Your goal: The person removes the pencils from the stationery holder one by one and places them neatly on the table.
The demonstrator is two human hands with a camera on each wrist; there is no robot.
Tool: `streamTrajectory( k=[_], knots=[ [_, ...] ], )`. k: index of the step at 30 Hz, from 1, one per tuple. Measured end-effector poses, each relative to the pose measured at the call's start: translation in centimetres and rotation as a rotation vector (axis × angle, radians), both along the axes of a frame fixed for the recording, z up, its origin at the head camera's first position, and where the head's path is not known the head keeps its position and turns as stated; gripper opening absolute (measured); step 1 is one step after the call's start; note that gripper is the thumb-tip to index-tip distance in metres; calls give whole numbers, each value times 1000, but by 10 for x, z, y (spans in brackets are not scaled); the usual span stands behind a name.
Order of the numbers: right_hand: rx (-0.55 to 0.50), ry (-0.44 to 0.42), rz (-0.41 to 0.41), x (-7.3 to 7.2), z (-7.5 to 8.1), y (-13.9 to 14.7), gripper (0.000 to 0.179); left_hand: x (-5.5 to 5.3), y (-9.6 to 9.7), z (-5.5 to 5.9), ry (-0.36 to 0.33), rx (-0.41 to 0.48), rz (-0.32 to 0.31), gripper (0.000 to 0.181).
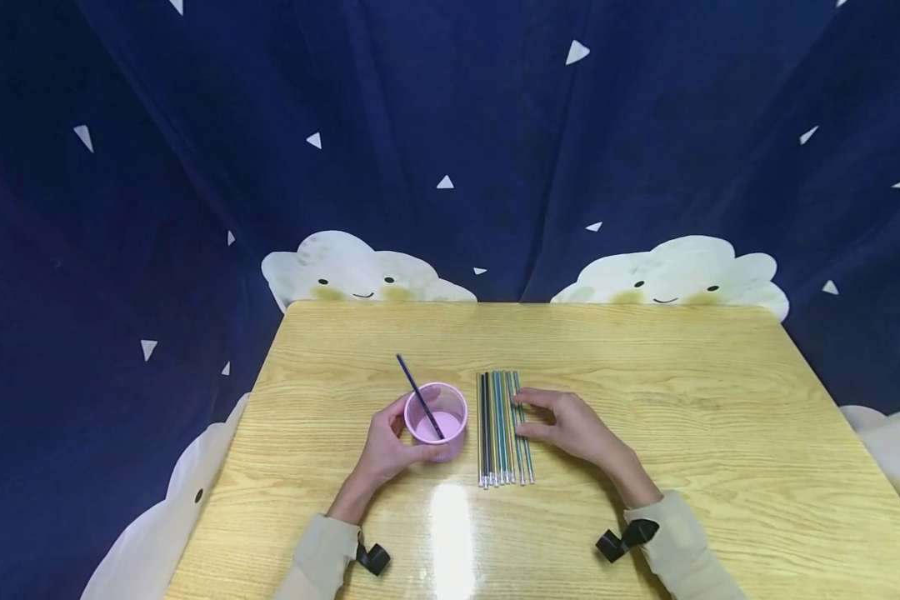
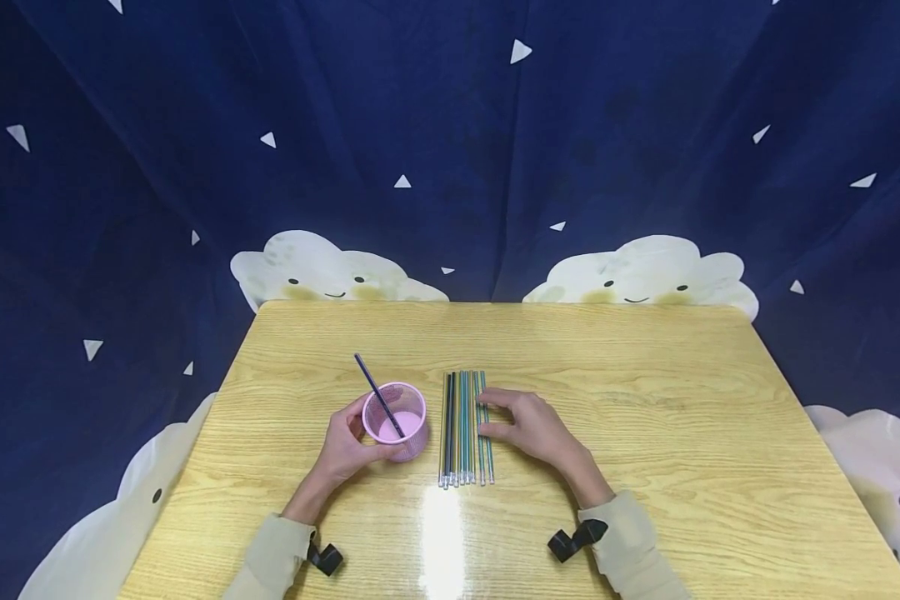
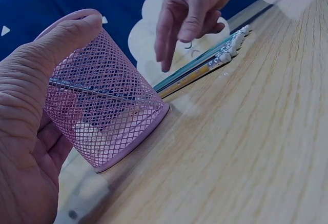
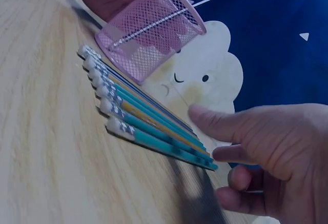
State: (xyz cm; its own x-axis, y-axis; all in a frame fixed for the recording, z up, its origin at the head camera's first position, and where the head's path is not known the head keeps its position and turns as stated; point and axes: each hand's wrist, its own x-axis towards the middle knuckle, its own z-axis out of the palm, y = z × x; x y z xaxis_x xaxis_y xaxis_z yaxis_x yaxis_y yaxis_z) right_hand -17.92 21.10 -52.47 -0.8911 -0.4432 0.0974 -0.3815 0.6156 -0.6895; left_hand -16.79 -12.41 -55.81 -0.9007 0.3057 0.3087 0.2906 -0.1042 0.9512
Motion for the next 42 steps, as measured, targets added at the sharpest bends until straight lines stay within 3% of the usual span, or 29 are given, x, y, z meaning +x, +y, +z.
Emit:
streamTrajectory(
  k=[9, 13, 23, 31, 42],
  knots=[
    [-116, 121, 74, 1, 6, -20, 50, -1, 0, 1, 11, -32, 14, 83],
    [-143, 125, 119, 0, 15, -32, 46, -1, 0, 0, 18, -37, 15, 82],
    [-106, 154, 191, -5, 37, -64, 43, -1, -1, -1, 23, -64, 24, 82],
    [-77, 162, 226, -10, 45, -81, 46, -1, -1, -2, 29, -53, 6, 81],
    [-75, 155, 272, -16, 50, -95, 42, 0, -2, -2, 24, -86, 35, 82]
  ],
)
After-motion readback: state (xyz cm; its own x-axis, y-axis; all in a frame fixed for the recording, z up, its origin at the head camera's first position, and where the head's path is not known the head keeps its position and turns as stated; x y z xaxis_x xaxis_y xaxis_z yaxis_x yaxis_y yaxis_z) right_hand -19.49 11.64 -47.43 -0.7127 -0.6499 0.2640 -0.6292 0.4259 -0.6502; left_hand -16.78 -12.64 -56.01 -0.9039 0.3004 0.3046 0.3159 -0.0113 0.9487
